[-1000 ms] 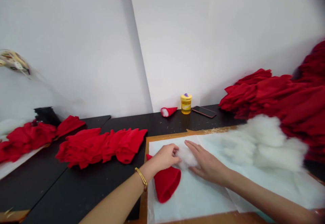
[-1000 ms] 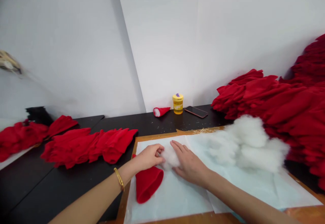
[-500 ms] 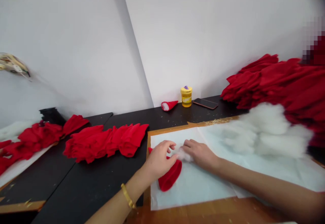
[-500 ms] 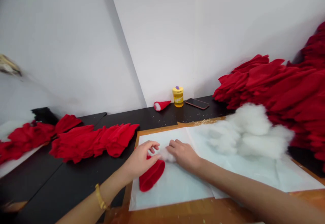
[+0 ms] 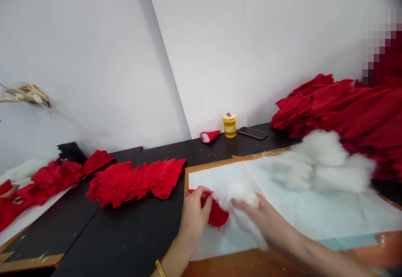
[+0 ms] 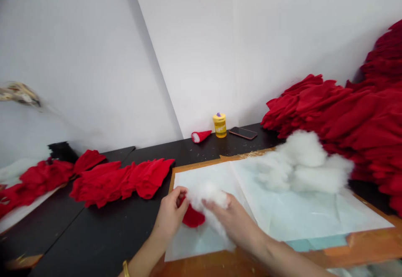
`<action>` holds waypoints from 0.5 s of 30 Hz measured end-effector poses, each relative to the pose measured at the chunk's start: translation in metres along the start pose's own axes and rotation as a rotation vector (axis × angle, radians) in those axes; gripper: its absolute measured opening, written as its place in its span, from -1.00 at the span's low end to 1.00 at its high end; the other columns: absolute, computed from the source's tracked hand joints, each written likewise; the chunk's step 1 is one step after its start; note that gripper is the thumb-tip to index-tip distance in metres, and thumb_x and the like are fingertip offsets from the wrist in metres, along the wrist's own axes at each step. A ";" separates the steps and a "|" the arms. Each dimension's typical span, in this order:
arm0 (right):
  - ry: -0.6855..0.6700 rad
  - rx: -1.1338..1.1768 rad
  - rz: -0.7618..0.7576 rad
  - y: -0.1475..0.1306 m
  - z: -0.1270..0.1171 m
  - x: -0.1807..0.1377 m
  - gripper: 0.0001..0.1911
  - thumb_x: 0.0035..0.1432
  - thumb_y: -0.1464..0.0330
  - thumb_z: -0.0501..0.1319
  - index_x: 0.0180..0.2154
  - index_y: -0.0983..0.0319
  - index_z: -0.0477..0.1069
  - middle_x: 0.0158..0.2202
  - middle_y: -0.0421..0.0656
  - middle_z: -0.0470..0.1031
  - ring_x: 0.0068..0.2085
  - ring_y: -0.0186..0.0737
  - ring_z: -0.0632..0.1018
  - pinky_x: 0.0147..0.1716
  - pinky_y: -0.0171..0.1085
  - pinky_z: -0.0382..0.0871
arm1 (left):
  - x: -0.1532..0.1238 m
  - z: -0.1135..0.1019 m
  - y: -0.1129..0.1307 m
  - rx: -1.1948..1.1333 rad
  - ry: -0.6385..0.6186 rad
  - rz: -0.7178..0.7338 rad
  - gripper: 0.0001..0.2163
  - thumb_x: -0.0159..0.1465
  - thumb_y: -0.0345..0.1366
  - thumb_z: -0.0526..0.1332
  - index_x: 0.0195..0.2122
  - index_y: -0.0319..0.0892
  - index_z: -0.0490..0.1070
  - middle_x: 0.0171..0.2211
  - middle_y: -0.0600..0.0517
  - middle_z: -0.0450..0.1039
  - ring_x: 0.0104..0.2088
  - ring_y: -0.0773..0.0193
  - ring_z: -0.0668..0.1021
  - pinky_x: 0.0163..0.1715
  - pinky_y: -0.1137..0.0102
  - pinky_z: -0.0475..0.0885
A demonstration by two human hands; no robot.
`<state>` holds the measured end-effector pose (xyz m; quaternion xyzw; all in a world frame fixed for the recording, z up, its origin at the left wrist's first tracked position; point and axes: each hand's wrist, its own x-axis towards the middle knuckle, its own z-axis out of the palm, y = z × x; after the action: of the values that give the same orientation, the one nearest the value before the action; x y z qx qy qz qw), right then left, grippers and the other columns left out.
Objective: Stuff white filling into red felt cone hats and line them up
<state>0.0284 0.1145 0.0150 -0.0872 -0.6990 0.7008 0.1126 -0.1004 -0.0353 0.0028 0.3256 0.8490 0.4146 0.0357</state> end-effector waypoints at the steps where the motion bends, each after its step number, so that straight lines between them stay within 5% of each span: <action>1: 0.010 -0.042 -0.048 0.005 0.007 -0.001 -0.60 0.27 0.05 0.12 -0.22 0.25 0.48 -0.27 -0.09 0.63 -0.26 -0.04 0.63 -0.25 -0.17 0.54 | 0.003 0.001 0.003 -0.032 0.004 -0.002 -0.89 0.23 -0.35 0.13 -0.30 -0.13 0.45 -0.39 0.00 0.56 -0.33 0.14 0.58 -0.29 0.33 0.41; 7: 0.127 -0.409 -0.272 0.038 0.012 0.021 -0.85 0.10 0.34 0.13 -0.37 0.20 0.47 -0.31 -0.06 0.60 -0.24 -0.03 0.57 -0.14 -0.13 0.44 | -0.001 0.009 0.025 -0.131 0.036 0.032 -0.83 0.30 -0.29 0.10 -0.31 -0.13 0.48 -0.38 0.01 0.58 -0.37 0.19 0.58 -0.34 0.38 0.43; 11: 0.132 -0.453 -0.255 0.041 0.012 0.025 -0.93 -0.09 0.43 0.16 -0.52 0.21 0.42 -0.44 -0.05 0.58 -0.35 -0.02 0.58 -0.32 -0.16 0.43 | -0.014 0.013 0.043 -0.078 0.011 0.140 -0.84 0.28 -0.36 0.14 -0.30 -0.11 0.53 -0.31 -0.01 0.60 -0.28 0.14 0.59 -0.22 0.32 0.43; 15: 0.076 -0.321 -0.272 0.042 0.021 0.019 -0.78 0.18 0.39 0.06 -0.40 0.19 0.47 -0.43 -0.10 0.61 -0.39 -0.10 0.61 -0.46 -0.22 0.47 | -0.027 0.011 0.048 0.192 0.044 0.461 -0.76 0.37 -0.33 0.08 -0.20 -0.11 0.58 -0.33 -0.08 0.55 -0.30 0.09 0.57 -0.30 0.29 0.44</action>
<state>0.0027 0.0994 -0.0258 -0.0352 -0.8021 0.5552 0.2170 -0.0507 -0.0224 0.0246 0.5032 0.7885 0.3362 -0.1096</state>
